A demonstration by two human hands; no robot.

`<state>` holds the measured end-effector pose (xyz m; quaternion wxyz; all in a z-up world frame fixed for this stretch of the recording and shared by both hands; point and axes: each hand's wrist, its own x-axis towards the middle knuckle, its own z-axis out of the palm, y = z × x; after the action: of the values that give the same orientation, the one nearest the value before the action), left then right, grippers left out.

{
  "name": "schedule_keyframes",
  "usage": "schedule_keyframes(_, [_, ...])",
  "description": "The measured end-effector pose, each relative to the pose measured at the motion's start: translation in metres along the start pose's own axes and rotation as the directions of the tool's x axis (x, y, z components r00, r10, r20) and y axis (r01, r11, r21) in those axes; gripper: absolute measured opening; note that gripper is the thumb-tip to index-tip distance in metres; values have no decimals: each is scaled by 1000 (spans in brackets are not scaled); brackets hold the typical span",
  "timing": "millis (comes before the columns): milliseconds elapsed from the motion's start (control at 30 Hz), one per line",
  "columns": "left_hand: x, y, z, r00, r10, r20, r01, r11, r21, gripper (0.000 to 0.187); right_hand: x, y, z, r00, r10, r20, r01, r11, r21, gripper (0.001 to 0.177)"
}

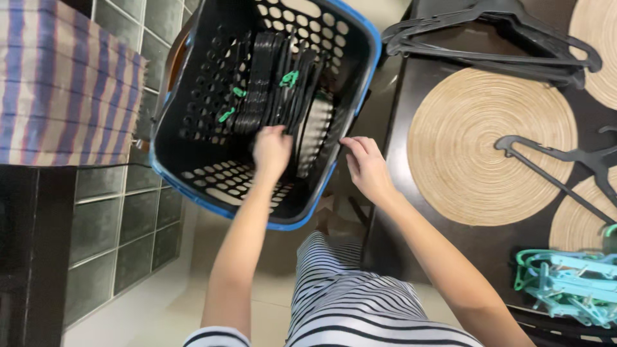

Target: The person takes clothes hangers out of a laundry basket and sorts them into separate piles on the table by hand.

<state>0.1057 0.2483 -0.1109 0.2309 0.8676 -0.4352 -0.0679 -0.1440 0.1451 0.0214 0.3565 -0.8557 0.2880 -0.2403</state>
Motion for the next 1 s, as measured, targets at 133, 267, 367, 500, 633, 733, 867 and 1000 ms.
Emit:
schedule_keyframes(133, [20, 11, 34, 978, -13, 209, -72, 915, 396, 84, -3, -13, 17, 1000, 0, 15, 0, 1000, -31, 52])
schedule_keyframes(267, [32, -17, 94, 969, -124, 215, 13, 890, 457, 68, -13, -16, 23, 998, 51, 37, -47, 993, -104, 68])
schedule_keyframes(367, [40, -23, 127, 957, -251, 148, 148, 856, 495, 52, -17, -16, 25, 995, 78, 61, -69, 986, -149, 79])
schedule_keyframes(500, [33, -24, 111, 937, -252, 244, 76, 826, 558, 34, -22, -16, 26, 986, 126, 110, -107, 981, -163, 89])
schedule_keyframes(633, [22, -21, 64, 938, -161, 306, -20, 857, 514, 25, -22, -15, 25, 985, 122, 121, -98, 977, -192, 89])
schedule_keyframes(733, [17, -31, 58, 930, -148, 336, -47, 860, 509, 41, -22, -10, 23, 985, 117, 128, -91, 976, -197, 87])
schedule_keyframes(867, [16, -34, 60, 932, -97, 348, -109, 843, 527, 44, -20, -9, 27, 991, 85, 106, -56, 967, -249, 88])
schedule_keyframes(1000, [25, -17, 68, 923, -118, 366, -136, 790, 597, 103, -22, -10, 28, 991, 96, 98, -66, 960, -273, 90])
